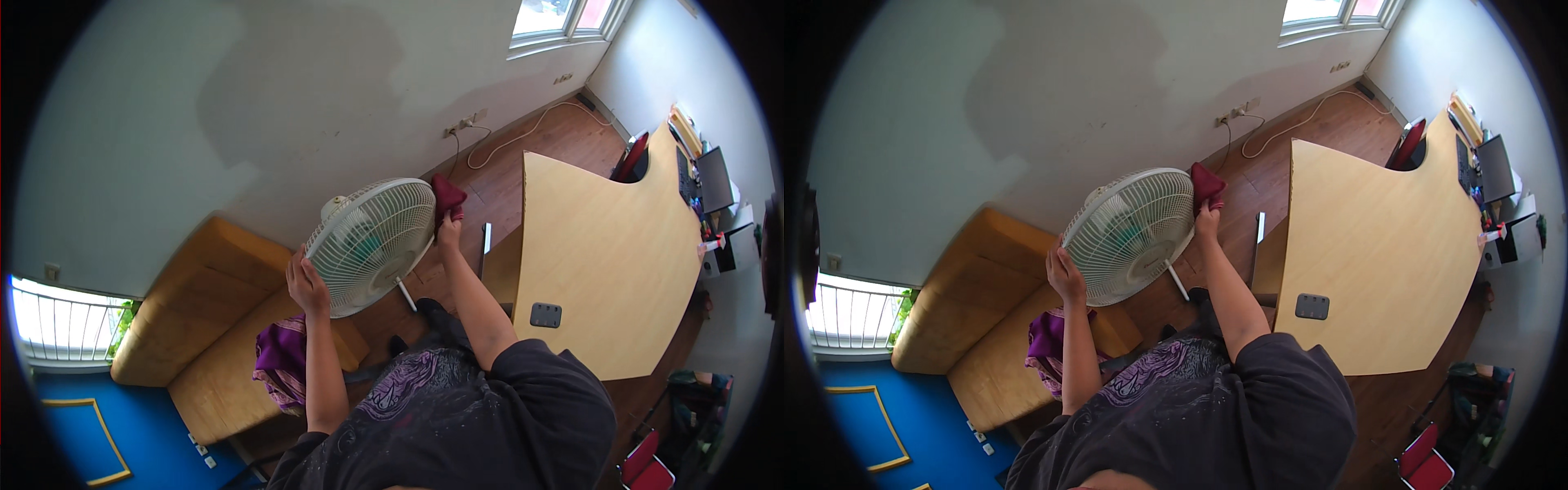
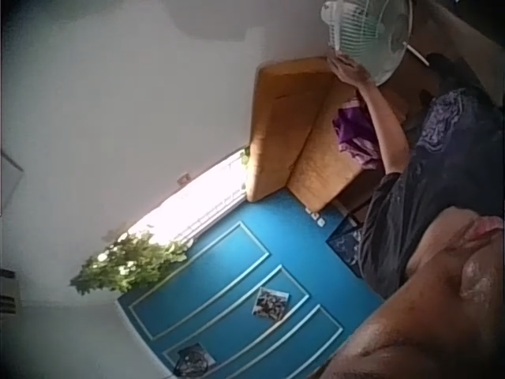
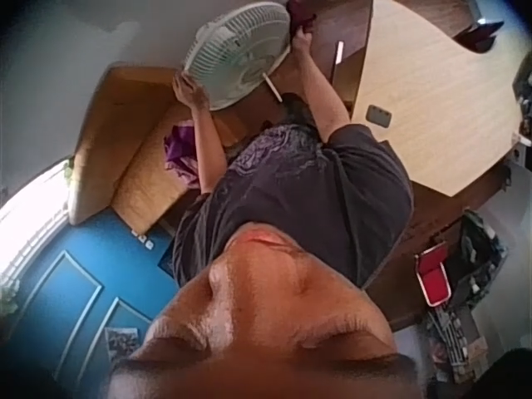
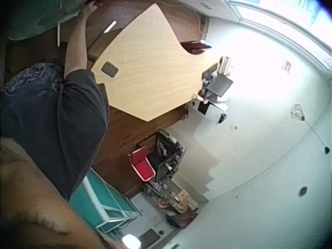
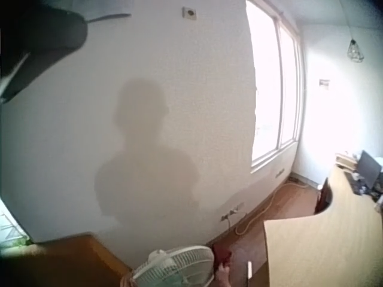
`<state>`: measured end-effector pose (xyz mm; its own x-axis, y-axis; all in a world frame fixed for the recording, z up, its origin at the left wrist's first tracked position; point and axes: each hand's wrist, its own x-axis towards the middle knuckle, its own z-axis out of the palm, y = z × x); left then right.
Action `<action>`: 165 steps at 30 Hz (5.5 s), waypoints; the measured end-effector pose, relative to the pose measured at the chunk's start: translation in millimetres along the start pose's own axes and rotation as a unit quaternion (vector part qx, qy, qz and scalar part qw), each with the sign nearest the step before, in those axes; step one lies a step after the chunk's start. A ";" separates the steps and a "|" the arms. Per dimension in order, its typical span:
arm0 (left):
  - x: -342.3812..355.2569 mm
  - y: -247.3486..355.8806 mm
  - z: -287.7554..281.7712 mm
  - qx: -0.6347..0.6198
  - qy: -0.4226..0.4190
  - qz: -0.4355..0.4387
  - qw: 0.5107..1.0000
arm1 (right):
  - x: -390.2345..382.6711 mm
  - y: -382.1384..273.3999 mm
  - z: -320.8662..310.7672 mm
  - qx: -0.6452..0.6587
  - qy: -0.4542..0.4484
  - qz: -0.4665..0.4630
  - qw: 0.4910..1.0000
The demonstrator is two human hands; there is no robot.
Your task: Cleaning a chair and a standing fan with a cloth in an office setting.
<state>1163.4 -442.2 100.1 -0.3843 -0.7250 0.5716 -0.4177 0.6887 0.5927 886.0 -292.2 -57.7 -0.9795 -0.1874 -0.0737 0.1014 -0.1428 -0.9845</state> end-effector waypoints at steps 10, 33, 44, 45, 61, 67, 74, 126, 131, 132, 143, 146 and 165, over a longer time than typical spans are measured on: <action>-7.6 -13.0 -18.0 -0.036 -0.005 -0.024 0.999 | -11.5 -86.5 -82.8 -0.165 -0.026 -0.107 0.980; -5.4 -11.1 -15.5 -0.008 -0.005 -0.049 0.999 | -169.5 -153.8 103.7 -0.297 -0.284 -0.487 0.771; -2.0 -9.4 -16.4 -0.038 -0.006 -0.033 0.999 | -142.2 -129.1 57.1 -0.271 -0.330 -0.538 0.727; -1.8 -8.6 -14.2 -0.040 -0.008 -0.033 0.999 | -139.7 -129.3 57.9 -0.320 -0.301 -0.526 0.728; 5.6 -31.3 -17.9 -0.074 -0.008 -0.037 0.997 | -83.2 -187.2 3.4 0.485 -0.113 0.312 0.809; 8.9 -33.8 -16.4 -0.095 -0.019 -0.039 0.995 | -60.1 -147.3 -33.6 0.424 -0.079 0.217 0.876; 10.4 -29.4 -14.8 -0.086 -0.030 -0.042 0.995 | -40.3 -119.1 -42.3 -0.051 0.027 -0.027 0.998; 15.9 -98.0 -15.6 -0.308 -0.046 -0.177 0.934 | -286.1 82.7 77.4 0.274 -0.031 0.609 0.744; 8.9 -92.5 -15.0 -0.232 -0.030 -0.185 0.955 | -270.2 42.7 -18.6 0.115 -0.121 0.403 0.900; 1.6 -87.7 -16.1 -0.178 0.002 -0.123 0.976 | -264.0 26.5 -32.1 -0.007 -0.098 0.394 0.914; -98.6 -0.2 -39.8 -0.447 -0.301 -0.171 0.825 | -255.9 -160.5 -49.9 0.151 -0.262 0.305 0.903; -109.2 23.1 -65.0 -0.532 -0.377 -0.285 0.703 | -265.3 -175.7 -32.7 0.161 -0.286 0.304 0.894; -110.2 -9.7 -104.3 -0.403 -0.212 -0.348 0.819 | -289.7 -182.5 20.8 0.284 -0.378 0.320 0.821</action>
<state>1295.7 -367.8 90.5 -0.6070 -0.7660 -0.2118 -0.0436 -0.2340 0.9713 1154.9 -232.1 146.6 -0.3279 -0.9200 -0.2149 0.8283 -0.1706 -0.5337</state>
